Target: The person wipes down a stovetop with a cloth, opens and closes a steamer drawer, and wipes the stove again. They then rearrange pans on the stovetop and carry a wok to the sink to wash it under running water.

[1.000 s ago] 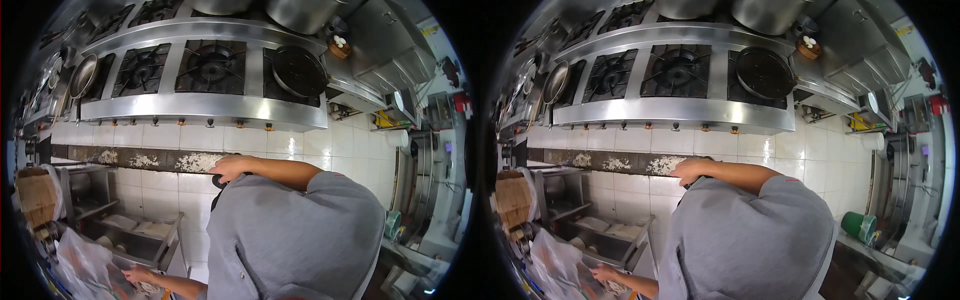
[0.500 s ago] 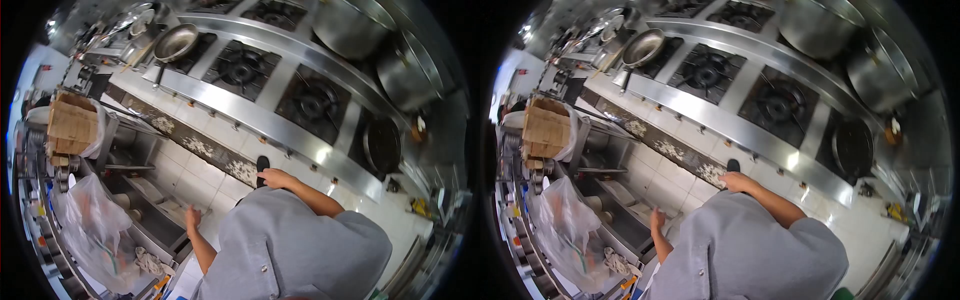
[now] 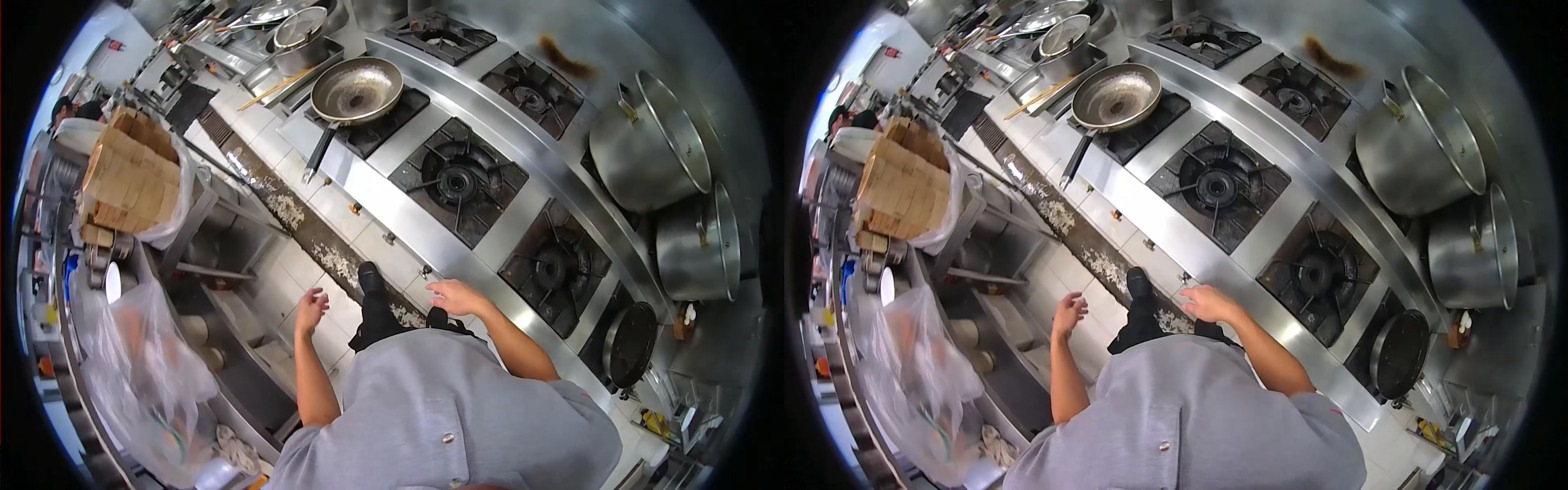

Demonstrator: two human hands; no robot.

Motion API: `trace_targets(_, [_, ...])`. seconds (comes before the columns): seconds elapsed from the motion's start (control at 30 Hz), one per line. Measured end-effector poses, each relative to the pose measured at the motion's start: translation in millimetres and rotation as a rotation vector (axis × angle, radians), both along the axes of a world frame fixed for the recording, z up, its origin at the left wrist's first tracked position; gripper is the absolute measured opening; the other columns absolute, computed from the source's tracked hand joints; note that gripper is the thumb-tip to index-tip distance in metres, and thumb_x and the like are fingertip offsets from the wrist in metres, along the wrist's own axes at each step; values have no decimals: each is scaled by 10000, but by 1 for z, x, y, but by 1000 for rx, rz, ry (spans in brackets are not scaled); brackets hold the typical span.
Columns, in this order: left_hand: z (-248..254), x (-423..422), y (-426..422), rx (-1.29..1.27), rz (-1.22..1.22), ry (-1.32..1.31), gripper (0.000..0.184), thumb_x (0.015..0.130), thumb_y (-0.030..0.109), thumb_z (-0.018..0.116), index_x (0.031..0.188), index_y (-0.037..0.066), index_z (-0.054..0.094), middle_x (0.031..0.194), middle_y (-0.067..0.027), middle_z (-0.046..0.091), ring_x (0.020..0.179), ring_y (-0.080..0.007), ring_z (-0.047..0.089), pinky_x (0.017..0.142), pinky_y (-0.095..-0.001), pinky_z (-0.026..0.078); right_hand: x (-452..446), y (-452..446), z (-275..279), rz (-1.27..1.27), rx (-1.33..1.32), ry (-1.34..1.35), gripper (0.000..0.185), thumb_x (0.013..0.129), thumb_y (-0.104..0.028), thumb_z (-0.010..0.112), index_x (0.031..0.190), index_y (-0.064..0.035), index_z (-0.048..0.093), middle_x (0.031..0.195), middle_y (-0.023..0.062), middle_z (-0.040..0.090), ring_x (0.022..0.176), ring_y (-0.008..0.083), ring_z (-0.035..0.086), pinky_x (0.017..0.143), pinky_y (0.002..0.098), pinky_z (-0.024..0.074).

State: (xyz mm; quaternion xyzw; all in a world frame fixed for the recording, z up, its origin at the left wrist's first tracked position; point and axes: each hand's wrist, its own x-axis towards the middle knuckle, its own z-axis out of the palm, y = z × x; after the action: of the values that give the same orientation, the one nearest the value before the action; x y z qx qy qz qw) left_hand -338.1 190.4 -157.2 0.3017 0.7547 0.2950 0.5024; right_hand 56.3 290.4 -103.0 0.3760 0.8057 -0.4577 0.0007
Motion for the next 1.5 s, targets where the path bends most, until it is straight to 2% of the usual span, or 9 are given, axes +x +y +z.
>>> trace_targets(0.33, [-35,-82,203,82,44,-295,207,901,169,533,1073,55,544,792,-64,621,676,-157,602,585,-287,496,-68,43,9,-373,-77,-11,285,831,-268,563,936,-13,639,865,193,637,857,370,602,762,436,468])
trace_targets(0.47, [-117,-121,209,-178,-167,-289,193,882,181,545,1011,36,542,737,-90,601,594,-178,580,475,-312,461,-93,55,33,-467,-115,28,282,821,-257,558,733,1,629,726,210,603,750,391,585,689,443,453])
trace_targets(0.53, [-161,-146,203,-386,-239,-441,206,858,218,538,1019,89,538,774,-71,620,624,-186,587,581,-365,502,-98,55,30,-502,-80,-23,260,834,-250,556,855,-5,641,788,193,629,789,369,599,716,431,463])
trace_targets(0.73, [-108,-111,226,-262,-12,-500,236,896,221,508,1036,33,533,831,-113,639,629,-218,618,575,-346,518,-123,58,34,-631,-166,-148,381,873,-290,562,1161,-42,570,1004,149,648,933,304,607,815,387,468])
trace_targets(0.8, [-120,-122,260,-77,-168,-914,313,938,299,468,1054,15,529,885,-116,638,714,-222,633,636,-365,534,-133,66,47,-610,-191,-159,387,873,-294,563,1166,-40,569,1003,155,649,931,305,611,816,380,472])
trace_targets(0.93, [59,-70,316,91,-93,-1121,505,979,439,337,1222,19,478,1047,-169,624,939,-278,621,703,-382,547,-142,82,36,-582,-168,-67,385,873,-286,575,1165,-35,569,981,170,654,897,295,627,794,363,487])
trace_targets(1.03, [98,-58,354,70,-254,-1069,380,944,330,499,1174,28,489,704,-41,553,503,-143,537,431,-262,457,-139,86,34,-685,-149,-51,373,866,-264,590,1159,-34,571,959,162,658,869,276,633,773,347,492])
trace_targets(1.07, [112,-52,360,6,-233,-883,191,886,190,604,964,41,513,610,-17,509,428,-134,491,369,-262,414,-136,85,34,-653,-147,-45,373,866,-264,590,1159,-34,571,959,162,658,869,276,633,773,347,492])
trace_targets(1.5, [105,-43,369,93,-189,-636,140,834,130,601,803,63,482,566,-1,470,379,-104,429,331,-251,346,-116,18,18,-828,-159,-158,384,845,-247,604,1156,-24,577,872,145,664,801,261,638,723,344,489])
